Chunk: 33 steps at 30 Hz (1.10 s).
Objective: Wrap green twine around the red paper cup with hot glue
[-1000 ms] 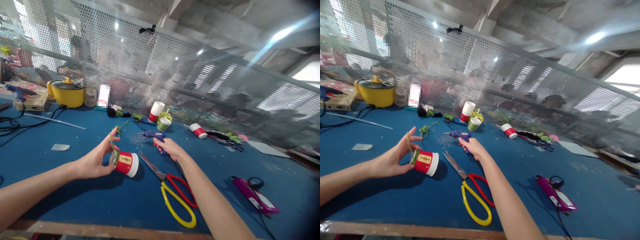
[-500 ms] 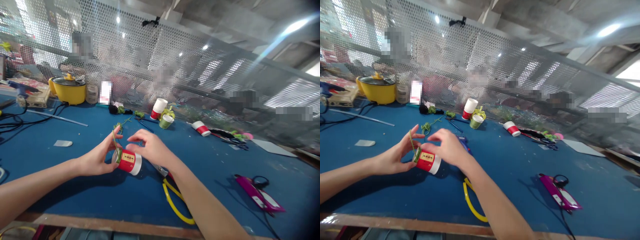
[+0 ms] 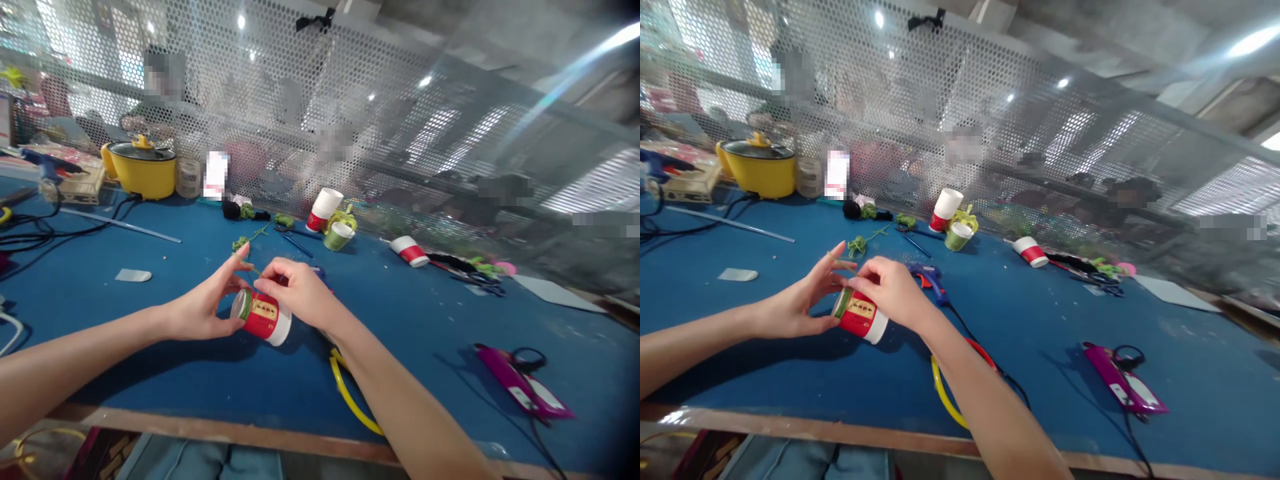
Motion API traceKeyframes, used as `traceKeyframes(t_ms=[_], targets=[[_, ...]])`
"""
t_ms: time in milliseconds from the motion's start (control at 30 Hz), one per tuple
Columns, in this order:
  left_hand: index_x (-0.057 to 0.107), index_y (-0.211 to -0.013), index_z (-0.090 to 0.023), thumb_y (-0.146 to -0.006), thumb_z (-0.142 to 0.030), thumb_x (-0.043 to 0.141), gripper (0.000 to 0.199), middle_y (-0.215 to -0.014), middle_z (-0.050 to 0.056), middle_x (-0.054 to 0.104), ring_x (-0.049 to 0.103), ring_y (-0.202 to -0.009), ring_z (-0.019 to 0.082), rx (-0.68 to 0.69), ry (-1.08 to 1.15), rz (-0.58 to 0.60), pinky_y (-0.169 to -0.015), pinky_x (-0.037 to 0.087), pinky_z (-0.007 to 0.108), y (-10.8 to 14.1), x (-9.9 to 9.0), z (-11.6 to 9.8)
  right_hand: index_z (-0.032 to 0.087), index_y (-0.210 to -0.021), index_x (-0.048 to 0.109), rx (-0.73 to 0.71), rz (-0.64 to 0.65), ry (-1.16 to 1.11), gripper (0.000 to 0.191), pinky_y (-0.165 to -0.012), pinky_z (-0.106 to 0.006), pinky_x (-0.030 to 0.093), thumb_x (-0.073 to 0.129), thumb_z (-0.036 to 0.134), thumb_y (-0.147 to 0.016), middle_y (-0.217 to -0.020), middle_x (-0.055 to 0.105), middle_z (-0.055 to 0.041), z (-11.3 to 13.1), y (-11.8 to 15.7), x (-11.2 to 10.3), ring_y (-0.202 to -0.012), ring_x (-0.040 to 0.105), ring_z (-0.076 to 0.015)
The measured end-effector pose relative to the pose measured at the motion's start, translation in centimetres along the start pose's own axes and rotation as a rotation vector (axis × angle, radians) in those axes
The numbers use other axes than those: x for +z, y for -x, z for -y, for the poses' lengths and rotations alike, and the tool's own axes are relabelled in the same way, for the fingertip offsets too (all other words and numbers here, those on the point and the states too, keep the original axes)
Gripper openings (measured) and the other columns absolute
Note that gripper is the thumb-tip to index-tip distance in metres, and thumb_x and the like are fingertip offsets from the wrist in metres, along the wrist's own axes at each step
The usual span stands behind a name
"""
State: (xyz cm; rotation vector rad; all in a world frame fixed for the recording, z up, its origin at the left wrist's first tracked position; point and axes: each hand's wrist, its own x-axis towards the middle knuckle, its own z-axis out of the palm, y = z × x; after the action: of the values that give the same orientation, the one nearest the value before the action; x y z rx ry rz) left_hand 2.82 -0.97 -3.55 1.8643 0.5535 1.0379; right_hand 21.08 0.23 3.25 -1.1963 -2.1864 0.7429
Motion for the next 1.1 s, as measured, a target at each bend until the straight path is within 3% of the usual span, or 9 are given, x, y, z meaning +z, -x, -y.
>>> traceKeyframes(t_ms=[433,700,1100], targets=[[-0.005,-0.14,-0.033,-0.069,-0.005,0.059,0.099,-0.135,0.014,0.027,0.048,-0.108,0.022,-0.03,-0.017,0.045,-0.095,0.042,0.044,0.2,0.1,-0.8,0.017,-0.065,0.051,0.028,-0.028,-0.11,0.019,-0.055,-0.022,0.034,0.054,0.028,-0.08,-0.062,0.047,0.0039,-2.0,-0.5,1.7,-0.059,0.042,-0.0094],[-0.003,-0.14,-0.032,-0.07,-0.005,0.059,0.098,-0.135,0.013,0.031,0.048,-0.11,0.023,0.018,-0.065,0.04,-0.1,0.037,0.046,0.2,0.0,-0.6,0.017,-0.065,0.049,-0.002,-0.075,-0.024,0.018,-0.059,-0.023,0.035,0.052,0.023,-0.082,-0.066,0.047,0.0032,-1.6,-0.4,2.2,-0.061,0.043,-0.0098],[-0.003,-0.139,-0.037,-0.07,-0.004,0.058,0.098,-0.134,0.011,0.026,0.047,-0.11,0.022,-0.032,-0.027,0.056,-0.097,0.04,0.045,0.3,0.1,-0.5,0.018,-0.062,0.045,-0.088,-0.161,-0.011,0.021,-0.059,-0.024,0.035,0.053,0.019,-0.082,-0.065,0.042,0.0042,-1.0,-0.3,1.8,-0.059,0.041,-0.01]])
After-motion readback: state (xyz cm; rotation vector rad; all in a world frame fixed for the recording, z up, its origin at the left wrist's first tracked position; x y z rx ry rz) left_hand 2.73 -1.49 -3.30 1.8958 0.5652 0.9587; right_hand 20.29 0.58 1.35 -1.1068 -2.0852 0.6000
